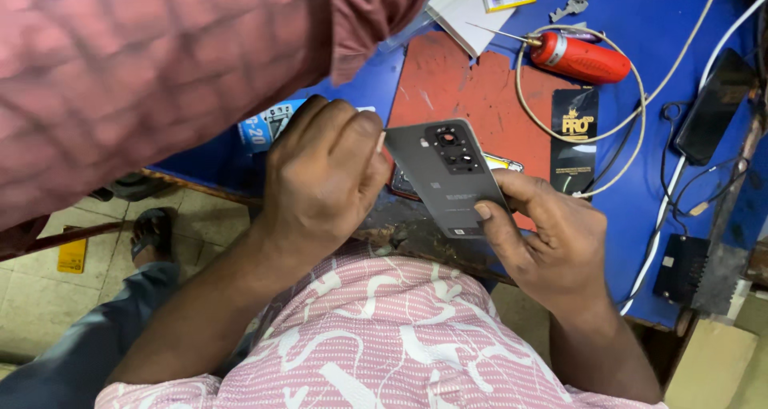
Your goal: The person applies adhesive to the back cover of a smartphone, aligns and presses the back cover onto the phone body, then secures the assembly with rubber bands. The phone screen is briefly shown powered on during the process.
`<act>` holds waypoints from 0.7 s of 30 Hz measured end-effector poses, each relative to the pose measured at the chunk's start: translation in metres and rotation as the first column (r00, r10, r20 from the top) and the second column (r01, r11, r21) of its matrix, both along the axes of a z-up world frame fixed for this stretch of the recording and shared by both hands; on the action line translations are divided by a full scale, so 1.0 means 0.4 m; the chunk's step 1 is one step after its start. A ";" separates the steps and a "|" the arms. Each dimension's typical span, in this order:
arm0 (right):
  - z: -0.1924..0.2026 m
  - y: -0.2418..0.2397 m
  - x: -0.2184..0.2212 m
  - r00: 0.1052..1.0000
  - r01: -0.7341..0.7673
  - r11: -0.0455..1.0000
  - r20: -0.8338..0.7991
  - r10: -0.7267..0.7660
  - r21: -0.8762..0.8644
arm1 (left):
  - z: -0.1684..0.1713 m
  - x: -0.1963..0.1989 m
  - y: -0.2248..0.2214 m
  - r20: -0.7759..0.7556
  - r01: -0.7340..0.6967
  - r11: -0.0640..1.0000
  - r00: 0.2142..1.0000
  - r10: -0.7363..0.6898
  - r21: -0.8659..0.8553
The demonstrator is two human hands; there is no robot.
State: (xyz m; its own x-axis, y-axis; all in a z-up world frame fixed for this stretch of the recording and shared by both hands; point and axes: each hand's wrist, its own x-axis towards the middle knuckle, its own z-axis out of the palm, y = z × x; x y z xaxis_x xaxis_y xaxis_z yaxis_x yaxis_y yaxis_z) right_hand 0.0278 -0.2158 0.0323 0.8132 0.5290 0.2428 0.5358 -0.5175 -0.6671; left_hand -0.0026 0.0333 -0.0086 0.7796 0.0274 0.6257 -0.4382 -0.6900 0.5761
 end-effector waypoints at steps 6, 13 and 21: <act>-0.024 -0.084 0.036 0.981 0.051 0.998 -0.187 -0.054 -0.023 | -0.043 -0.015 0.039 -0.172 -0.073 0.991 0.981 0.092 0.113; -0.069 -0.217 0.128 0.874 0.315 0.948 -0.403 -0.271 0.046 | -0.039 -0.008 0.098 -0.079 -0.149 0.863 0.974 0.212 0.482; -0.097 -0.244 0.210 0.926 0.198 0.977 -0.312 -0.213 -0.079 | 0.017 -0.015 0.074 -0.178 -0.032 0.957 0.980 0.086 0.289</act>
